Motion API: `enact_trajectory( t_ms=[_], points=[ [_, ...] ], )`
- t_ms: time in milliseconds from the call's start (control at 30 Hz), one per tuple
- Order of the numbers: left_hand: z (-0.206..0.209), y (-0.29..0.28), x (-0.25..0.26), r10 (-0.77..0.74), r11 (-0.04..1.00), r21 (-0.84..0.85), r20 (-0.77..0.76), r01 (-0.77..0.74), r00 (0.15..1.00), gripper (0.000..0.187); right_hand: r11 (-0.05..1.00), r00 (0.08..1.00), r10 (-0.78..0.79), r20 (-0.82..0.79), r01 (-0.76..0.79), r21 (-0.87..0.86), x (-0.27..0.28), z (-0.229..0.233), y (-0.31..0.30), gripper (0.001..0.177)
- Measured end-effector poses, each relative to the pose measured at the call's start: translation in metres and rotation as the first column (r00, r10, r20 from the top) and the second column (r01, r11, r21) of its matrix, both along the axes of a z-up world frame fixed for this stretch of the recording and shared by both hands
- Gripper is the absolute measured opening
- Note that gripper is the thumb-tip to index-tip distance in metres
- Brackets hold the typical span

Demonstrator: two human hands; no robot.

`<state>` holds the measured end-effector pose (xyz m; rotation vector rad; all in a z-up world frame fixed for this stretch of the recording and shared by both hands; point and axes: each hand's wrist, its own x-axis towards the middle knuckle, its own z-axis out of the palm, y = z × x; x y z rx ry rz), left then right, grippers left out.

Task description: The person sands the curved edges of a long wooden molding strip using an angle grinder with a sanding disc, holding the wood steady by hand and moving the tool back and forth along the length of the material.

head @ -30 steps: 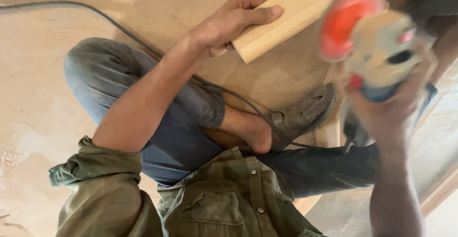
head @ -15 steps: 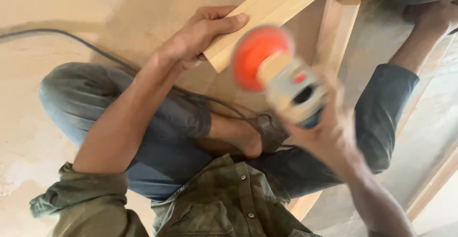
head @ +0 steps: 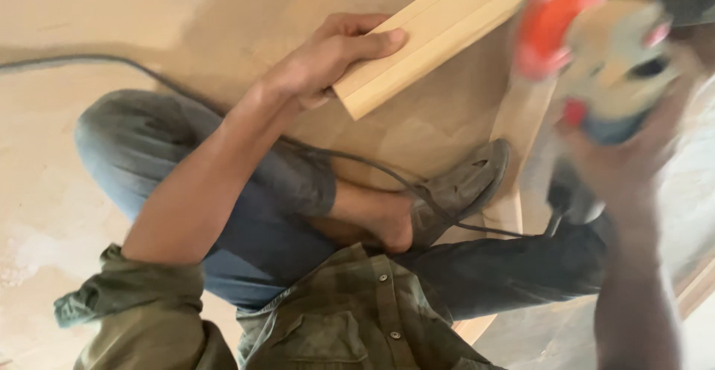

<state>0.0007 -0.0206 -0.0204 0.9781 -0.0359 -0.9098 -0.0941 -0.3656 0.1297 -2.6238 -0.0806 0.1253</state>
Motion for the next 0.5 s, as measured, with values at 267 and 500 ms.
enact_trajectory(
  t_ms=[267, 500],
  points=[
    [-0.006, -0.005, -0.004, 0.026, 1.0, -0.002, 0.004, -0.026, 1.0, 0.054, 0.981, 0.966, 0.182, -0.183, -0.192, -0.038, -0.053, 0.034, 0.148, 0.089],
    [-0.011, -0.011, -0.006, 0.078, 0.997, -0.034, 0.118, -0.075, 0.99, 0.056, 0.996, 0.98, 0.041, -0.197, -0.056, -0.069, -0.044, 0.039, 0.111, 0.087]
  ],
)
